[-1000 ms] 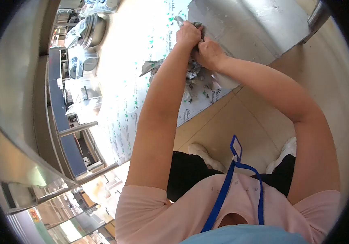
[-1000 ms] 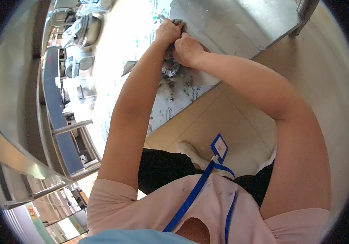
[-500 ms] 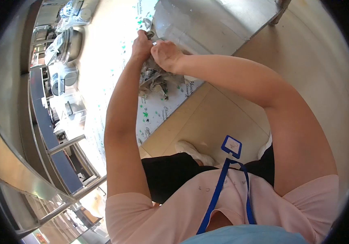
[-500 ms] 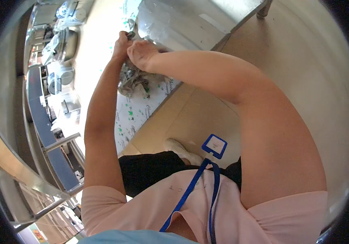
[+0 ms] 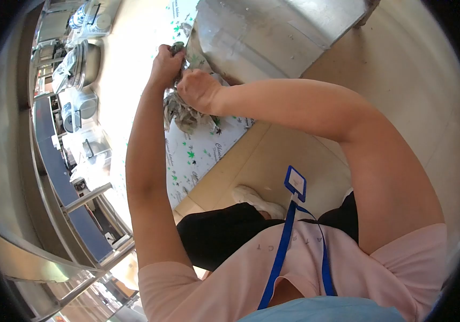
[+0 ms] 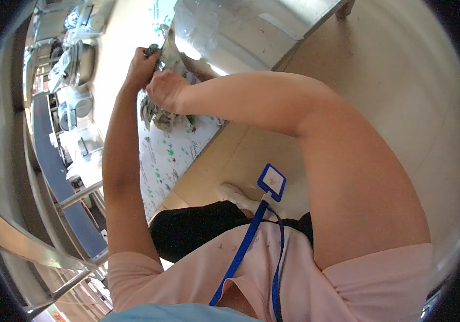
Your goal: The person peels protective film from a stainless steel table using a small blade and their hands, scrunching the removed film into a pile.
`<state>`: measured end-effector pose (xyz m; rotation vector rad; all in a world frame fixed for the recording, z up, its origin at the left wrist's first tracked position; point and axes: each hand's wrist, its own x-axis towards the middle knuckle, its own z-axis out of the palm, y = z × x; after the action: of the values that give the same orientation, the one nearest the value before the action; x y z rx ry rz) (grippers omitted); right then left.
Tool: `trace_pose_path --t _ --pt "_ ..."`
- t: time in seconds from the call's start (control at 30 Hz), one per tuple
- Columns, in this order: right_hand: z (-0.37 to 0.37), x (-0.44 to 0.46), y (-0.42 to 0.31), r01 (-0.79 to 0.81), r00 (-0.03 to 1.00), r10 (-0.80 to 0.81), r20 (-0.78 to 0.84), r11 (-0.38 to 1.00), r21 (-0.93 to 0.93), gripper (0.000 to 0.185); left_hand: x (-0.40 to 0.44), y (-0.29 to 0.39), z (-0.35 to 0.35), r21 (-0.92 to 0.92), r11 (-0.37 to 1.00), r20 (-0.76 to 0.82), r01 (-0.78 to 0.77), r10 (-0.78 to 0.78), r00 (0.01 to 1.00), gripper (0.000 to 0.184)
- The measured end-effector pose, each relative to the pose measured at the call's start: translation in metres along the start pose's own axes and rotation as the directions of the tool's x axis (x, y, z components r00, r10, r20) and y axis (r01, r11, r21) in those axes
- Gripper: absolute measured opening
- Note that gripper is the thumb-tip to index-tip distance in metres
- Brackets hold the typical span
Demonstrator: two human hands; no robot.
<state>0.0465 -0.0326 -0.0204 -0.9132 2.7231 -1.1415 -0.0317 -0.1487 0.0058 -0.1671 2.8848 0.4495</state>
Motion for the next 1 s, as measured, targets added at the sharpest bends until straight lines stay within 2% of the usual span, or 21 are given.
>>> trace_pose_path --t 0.03,0.07,0.17,0.2,0.3,0.37,0.4,0.43,0.5,0.53,0.6,0.63,0.7,0.8,1.0 --pt "0.000 0.000 -0.001 0.037 0.999 -0.036 0.025 0.999 -0.033 0.022 0.000 0.009 -0.009 -0.038 0.996 0.053 0.084 -0.082 0.995 0.057" --pt "0.001 -0.001 -0.001 0.074 0.996 -0.071 0.050 0.995 -0.065 0.021 0.010 0.007 -0.012 0.011 0.994 0.054 0.105 -0.105 0.993 0.069" --pt "0.001 -0.004 0.000 0.128 0.990 -0.121 0.073 0.987 -0.101 0.020 0.040 0.009 -0.011 -0.070 0.991 -0.096 0.113 -0.119 0.988 0.076" --pt "0.000 -0.007 -0.001 0.125 0.991 -0.118 0.066 0.986 -0.107 0.021 0.051 0.012 -0.008 -0.076 0.995 -0.123 0.063 -0.072 0.990 0.080" --pt "-0.004 -0.016 0.001 0.185 0.983 -0.184 0.027 0.966 -0.182 0.016 0.067 0.035 0.021 0.209 0.976 -0.094 0.054 -0.035 0.995 0.084" --pt "-0.001 -0.017 0.004 0.250 0.968 -0.250 0.028 0.940 -0.233 0.017 0.072 0.048 0.034 0.365 0.922 -0.064 0.130 -0.115 0.991 0.080" --pt "0.004 -0.019 0.007 0.276 0.958 -0.287 0.007 0.916 -0.293 0.017 0.074 0.051 0.038 0.377 0.915 -0.064 0.145 -0.130 0.989 0.072" --pt "0.008 -0.018 0.010 0.260 0.961 -0.275 -0.015 0.926 -0.275 0.017 0.074 0.053 0.041 0.391 0.907 -0.060 0.158 -0.147 0.987 0.064" --pt "0.010 -0.019 0.009 0.232 0.967 -0.250 -0.055 0.946 -0.226 0.016 0.076 0.047 0.045 0.392 0.910 -0.076 0.135 -0.114 0.991 0.051" --pt "0.011 -0.019 0.010 0.246 0.965 -0.261 -0.025 0.935 -0.256 0.016 0.077 0.043 0.045 0.390 0.912 -0.087 0.127 -0.100 0.991 0.044" --pt "0.005 -0.019 0.009 0.281 0.958 -0.284 0.038 0.906 -0.316 0.016 0.072 0.047 0.042 0.500 0.866 -0.051 0.029 -0.003 0.999 0.035" --pt "0.003 -0.019 0.009 0.280 0.957 -0.291 0.004 0.918 -0.281 0.016 0.070 0.049 0.041 0.550 0.835 -0.028 -0.020 0.042 0.999 0.031" --pt "0.002 -0.021 0.010 0.281 0.952 -0.299 -0.063 0.937 -0.209 0.016 0.069 0.048 0.038 0.536 0.843 -0.015 -0.044 0.061 0.998 0.032" --pt "0.001 -0.021 0.008 0.243 0.967 -0.250 -0.047 0.962 -0.121 0.016 0.066 0.041 0.035 0.503 0.863 -0.031 -0.041 0.065 0.997 0.034" --pt "-0.008 -0.020 0.005 0.278 0.960 -0.266 0.089 0.946 -0.165 0.018 0.073 0.023 0.036 0.332 0.943 -0.095 -0.002 0.035 0.995 0.038"
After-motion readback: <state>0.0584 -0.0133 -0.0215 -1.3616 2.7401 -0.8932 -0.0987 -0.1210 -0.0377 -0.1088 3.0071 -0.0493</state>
